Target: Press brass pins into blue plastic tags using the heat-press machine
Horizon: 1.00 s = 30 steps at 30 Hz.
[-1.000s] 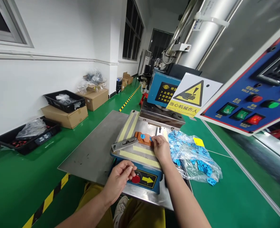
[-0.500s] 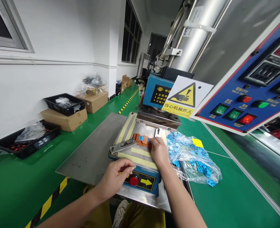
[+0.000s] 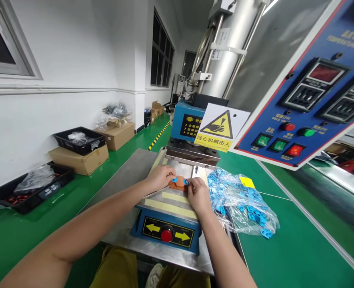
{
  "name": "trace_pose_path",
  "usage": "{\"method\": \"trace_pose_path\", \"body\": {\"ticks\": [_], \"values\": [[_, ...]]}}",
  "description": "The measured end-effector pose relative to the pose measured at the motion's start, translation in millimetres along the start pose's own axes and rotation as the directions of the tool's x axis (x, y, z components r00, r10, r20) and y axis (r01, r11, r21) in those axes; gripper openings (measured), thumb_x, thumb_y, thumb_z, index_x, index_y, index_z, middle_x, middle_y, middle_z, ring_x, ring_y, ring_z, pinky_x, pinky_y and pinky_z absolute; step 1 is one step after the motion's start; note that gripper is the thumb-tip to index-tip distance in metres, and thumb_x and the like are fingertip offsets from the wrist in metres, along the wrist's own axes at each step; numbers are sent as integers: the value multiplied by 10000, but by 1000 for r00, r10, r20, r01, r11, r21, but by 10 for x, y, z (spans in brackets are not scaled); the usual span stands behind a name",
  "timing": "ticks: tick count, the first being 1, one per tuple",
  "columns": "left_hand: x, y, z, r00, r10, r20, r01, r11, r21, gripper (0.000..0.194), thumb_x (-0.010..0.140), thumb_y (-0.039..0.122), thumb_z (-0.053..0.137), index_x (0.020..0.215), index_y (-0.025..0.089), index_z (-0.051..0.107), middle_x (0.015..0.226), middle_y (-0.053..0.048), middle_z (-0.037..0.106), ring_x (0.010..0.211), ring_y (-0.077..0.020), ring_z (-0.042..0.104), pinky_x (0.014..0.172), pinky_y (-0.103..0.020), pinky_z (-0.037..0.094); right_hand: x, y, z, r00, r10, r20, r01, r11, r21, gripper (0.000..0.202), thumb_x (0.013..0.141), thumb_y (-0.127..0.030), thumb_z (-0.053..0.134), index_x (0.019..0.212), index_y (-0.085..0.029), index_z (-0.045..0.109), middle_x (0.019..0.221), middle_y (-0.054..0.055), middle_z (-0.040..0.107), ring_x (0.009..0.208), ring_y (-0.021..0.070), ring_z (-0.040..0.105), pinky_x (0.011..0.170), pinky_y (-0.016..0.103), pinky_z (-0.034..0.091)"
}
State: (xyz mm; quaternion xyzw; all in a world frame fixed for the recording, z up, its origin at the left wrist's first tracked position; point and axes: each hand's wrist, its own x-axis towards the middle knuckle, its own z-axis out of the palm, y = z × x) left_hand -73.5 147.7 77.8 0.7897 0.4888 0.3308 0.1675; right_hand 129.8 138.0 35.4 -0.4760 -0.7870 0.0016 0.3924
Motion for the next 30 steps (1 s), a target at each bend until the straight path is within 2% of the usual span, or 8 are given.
{"method": "trace_pose_path", "body": {"ticks": [4,10,18,23,27,30], "values": [[120,-98,96,1000,-8,6,8,999,39,139,820,110,590,812,164,718,836,-50,679,759,-170,569,711,-269,416,-3,-3,-8,1000,9,15,-9,1000,-17,254,837,-106,440,917,-163,675,881,92,646,827,217,604,767,316,478],[126,-156,189,1000,1,10,-2,996,90,126,821,135,601,812,171,722,847,-47,685,769,-175,577,726,-275,423,-4,-16,-21,1000,28,5,-28,1000,1,251,840,-106,440,916,-161,673,890,93,648,846,219,602,780,314,474],[134,-150,196,1000,14,15,-16,988,155,151,837,154,591,817,167,740,847,-59,690,819,-200,597,770,-307,443,-19,-5,-24,999,26,-35,-25,999,26,234,847,-114,439,896,-178,658,877,86,639,839,218,591,771,319,470],[70,-125,154,997,46,62,-55,987,153,243,865,124,513,905,172,749,950,-79,700,894,-214,614,852,-335,466,-23,-8,-41,997,7,-80,1,995,99,234,851,-114,425,865,-182,648,847,79,633,810,206,589,767,323,477],[25,-96,82,996,61,63,-71,986,154,289,871,117,471,989,183,726,1004,-87,690,917,-222,624,848,-340,492,-123,-1,-182,987,1,-163,26,986,165,244,859,-125,415,881,-186,651,846,73,641,821,202,598,739,317,485],[-51,10,73,994,107,-30,-100,979,180,278,884,147,465,1036,171,696,995,-92,682,918,-225,617,833,-343,512,-360,126,-423,979,36,-201,2,983,183,236,881,-170,423,929,-187,653,885,72,659,809,193,609,702,305,488]]}}
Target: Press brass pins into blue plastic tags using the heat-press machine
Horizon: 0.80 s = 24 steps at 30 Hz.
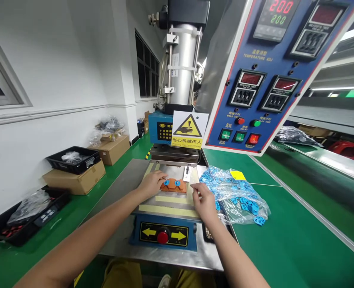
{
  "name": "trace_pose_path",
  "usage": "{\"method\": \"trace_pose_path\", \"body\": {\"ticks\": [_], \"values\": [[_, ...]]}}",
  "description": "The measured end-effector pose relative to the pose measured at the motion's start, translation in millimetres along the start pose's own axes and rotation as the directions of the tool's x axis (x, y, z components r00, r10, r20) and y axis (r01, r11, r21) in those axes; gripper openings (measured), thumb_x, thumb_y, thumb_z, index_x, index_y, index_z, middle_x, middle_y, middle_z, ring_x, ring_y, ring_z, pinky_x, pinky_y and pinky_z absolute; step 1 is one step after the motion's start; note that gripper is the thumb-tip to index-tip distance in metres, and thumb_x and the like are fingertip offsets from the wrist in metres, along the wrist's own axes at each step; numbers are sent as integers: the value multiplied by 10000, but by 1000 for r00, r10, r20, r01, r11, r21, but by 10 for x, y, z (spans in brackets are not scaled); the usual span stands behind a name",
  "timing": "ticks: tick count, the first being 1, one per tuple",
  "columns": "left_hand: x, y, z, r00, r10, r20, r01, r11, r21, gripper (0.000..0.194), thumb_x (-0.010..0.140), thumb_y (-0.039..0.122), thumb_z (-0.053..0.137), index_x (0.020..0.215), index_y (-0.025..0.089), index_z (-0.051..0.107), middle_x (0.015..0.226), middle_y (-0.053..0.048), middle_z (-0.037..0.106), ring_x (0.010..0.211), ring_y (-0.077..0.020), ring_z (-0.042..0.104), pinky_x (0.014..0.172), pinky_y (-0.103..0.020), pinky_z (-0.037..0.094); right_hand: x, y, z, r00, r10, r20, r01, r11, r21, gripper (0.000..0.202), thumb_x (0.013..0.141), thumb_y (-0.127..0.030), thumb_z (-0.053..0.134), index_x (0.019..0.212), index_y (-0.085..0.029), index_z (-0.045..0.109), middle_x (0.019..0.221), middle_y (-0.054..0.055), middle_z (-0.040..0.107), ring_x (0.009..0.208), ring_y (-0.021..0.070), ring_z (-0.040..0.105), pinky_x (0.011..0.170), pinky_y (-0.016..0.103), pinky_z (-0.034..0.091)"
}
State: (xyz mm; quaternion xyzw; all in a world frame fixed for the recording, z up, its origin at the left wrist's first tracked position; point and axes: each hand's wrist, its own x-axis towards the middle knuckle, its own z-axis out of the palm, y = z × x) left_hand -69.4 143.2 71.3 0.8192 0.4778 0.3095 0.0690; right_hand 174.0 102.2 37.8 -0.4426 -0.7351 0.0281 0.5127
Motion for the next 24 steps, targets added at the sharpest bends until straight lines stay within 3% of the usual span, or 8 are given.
{"method": "trace_pose_path", "body": {"ticks": [4,6,8,10,12,16,19,24], "values": [[-287,508,185,950,296,-96,-299,954,-17,284,944,176,397,1040,151,663,1023,-95,665,971,-208,593,881,-347,506,-388,290,-579,980,152,128,-130,978,-163,244,903,-246,436,984,-187,659,916,79,676,813,203,620,709,320,482],[-476,880,410,883,465,68,-459,884,-87,291,929,109,383,1056,146,642,1000,-80,659,923,-176,593,843,-296,513,-590,442,-827,919,267,288,-175,935,-309,234,890,-268,471,967,-190,678,915,84,679,829,222,622,726,338,476],[-610,1232,698,812,516,273,-504,855,-119,247,857,84,475,1037,148,631,987,-81,644,905,-206,585,775,-305,521,-761,538,-981,842,358,404,-169,886,-431,216,870,-252,502,944,-197,697,913,88,678,863,239,621,751,346,467],[-644,1499,1009,812,417,408,-415,904,-100,257,808,52,496,1017,128,624,1009,-116,623,934,-247,578,764,-336,519,-882,557,-1026,791,399,465,-134,853,-504,199,850,-201,521,916,-206,709,907,86,673,901,239,616,767,332,454],[-577,1666,1304,858,220,464,-229,973,-37,306,805,2,433,1025,89,626,1049,-173,601,981,-281,569,804,-376,508,-944,523,-988,766,400,503,-79,836,-543,186,836,-158,536,857,-213,713,880,81,669,903,230,613,749,308,441],[-333,1782,1714,859,-103,502,131,991,-22,386,811,-48,335,978,68,664,1086,-220,583,1090,-300,533,906,-397,461,-948,441,-835,762,383,522,29,785,-619,181,829,-124,567,733,-195,702,809,93,667,814,225,612,669,293,408],[-229,1756,1822,846,-165,508,219,975,-47,409,823,-50,309,948,92,671,1070,-191,600,1070,-271,543,904,-370,450,-935,431,-764,779,372,506,55,762,-645,195,822,-86,557,750,-185,708,805,99,676,775,222,610,646,297,387],[-252,1666,1799,852,-168,495,235,969,-75,387,851,-19,291,957,89,648,1042,-171,606,937,-245,578,816,-349,446,-952,463,-736,781,369,504,52,766,-640,212,875,-147,523,764,-188,700,809,96,681,778,220,616,634,294,371]]}}
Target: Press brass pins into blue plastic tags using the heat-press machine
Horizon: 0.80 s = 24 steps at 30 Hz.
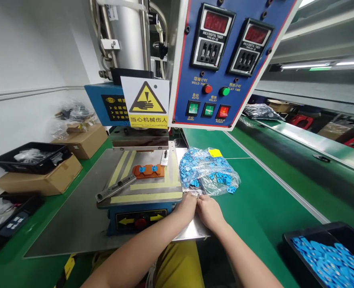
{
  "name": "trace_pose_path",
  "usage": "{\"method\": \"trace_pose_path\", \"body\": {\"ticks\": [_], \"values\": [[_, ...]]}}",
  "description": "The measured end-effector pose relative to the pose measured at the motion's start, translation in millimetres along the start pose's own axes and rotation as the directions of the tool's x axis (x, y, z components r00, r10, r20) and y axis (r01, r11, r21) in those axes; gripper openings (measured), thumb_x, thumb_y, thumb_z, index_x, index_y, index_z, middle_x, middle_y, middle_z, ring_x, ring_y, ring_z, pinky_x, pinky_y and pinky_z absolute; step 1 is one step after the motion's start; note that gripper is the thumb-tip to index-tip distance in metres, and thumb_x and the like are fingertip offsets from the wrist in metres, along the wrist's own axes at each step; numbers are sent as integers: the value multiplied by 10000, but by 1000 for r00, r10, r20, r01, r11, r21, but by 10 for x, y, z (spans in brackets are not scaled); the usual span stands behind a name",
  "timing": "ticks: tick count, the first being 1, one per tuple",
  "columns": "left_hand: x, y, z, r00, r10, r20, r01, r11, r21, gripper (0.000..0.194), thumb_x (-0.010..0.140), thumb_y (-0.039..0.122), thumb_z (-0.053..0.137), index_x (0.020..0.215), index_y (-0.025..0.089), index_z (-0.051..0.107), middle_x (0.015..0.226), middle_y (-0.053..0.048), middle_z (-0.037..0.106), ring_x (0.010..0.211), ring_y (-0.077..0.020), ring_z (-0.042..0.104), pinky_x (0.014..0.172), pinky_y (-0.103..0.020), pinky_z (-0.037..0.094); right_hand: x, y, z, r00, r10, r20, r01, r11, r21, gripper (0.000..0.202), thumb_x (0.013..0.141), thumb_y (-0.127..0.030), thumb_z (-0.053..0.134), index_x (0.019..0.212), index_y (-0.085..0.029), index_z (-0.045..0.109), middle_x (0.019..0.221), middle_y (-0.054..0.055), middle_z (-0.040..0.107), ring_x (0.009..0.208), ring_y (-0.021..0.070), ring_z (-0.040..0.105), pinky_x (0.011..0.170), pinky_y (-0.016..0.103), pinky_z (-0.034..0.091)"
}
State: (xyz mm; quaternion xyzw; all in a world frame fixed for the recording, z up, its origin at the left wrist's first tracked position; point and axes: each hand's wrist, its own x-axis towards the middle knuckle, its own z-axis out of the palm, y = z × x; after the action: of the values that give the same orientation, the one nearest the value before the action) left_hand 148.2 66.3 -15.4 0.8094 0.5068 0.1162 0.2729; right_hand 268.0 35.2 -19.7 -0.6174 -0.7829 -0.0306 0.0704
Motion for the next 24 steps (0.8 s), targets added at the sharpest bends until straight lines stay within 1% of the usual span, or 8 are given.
{"method": "trace_pose_path", "body": {"ticks": [4,7,9,12,17,19,21,24], "values": [[-56,-14,-36,1000,-7,27,7,1000,0,304,877,48,357,1017,117,619,1122,-155,574,878,-226,590,739,-318,440,-20,72,20,997,79,-3,-78,990,118,183,860,-147,523,770,-177,680,811,89,676,778,214,618,639,288,375],[-76,-13,-51,999,-1,32,0,1000,3,306,890,62,355,1065,147,590,1153,-134,562,891,-213,596,724,-296,435,-25,180,29,989,140,-42,-112,909,400,169,863,-190,513,811,-180,674,818,65,685,753,195,607,665,292,396],[-84,-30,-40,999,48,6,-48,999,9,341,858,17,346,1060,153,585,1126,-125,576,944,-224,587,734,-291,432,-14,263,33,982,185,-49,-108,747,656,193,869,-288,526,804,-183,675,782,43,688,727,184,600,681,299,418],[-112,-79,12,986,165,-34,-165,986,5,344,815,-13,346,984,148,600,1027,-116,606,943,-229,578,749,-298,425,10,361,26,961,275,6,-111,369,923,305,794,-470,631,754,-171,679,689,26,669,635,162,567,617,288,427],[-309,-83,46,944,262,-198,-317,888,-333,181,858,127,444,833,172,617,851,-81,633,789,-193,586,724,-299,430,7,354,-70,926,336,171,-125,-156,980,352,623,-471,814,772,-167,715,741,44,696,598,117,545,557,243,416],[-445,-36,-21,964,153,-217,-258,732,-630,112,847,218,533,787,181,621,740,-52,630,696,-169,589,677,-282,442,-3,295,-146,919,336,204,-117,-261,958,353,587,-441,847,776,-171,721,736,39,690,583,109,545,556,243,433],[-585,12,-137,988,30,-154,-150,461,-875,173,803,338,640,769,168,628,682,-42,633,598,-142,572,604,-257,437,-7,217,-231,917,328,228,-118,-323,939,349,574,-420,861,781,-175,723,727,33,685,576,107,551,560,245,451],[-753,20,-353,997,-61,-56,-53,43,-998,362,662,437,802,782,132,650,742,-61,667,585,-100,558,565,-207,415,-1,86,-350,920,308,242,-125,-354,927,320,586,-398,864,769,-179,719,751,38,693,613,111,575,578,238,470]]}}
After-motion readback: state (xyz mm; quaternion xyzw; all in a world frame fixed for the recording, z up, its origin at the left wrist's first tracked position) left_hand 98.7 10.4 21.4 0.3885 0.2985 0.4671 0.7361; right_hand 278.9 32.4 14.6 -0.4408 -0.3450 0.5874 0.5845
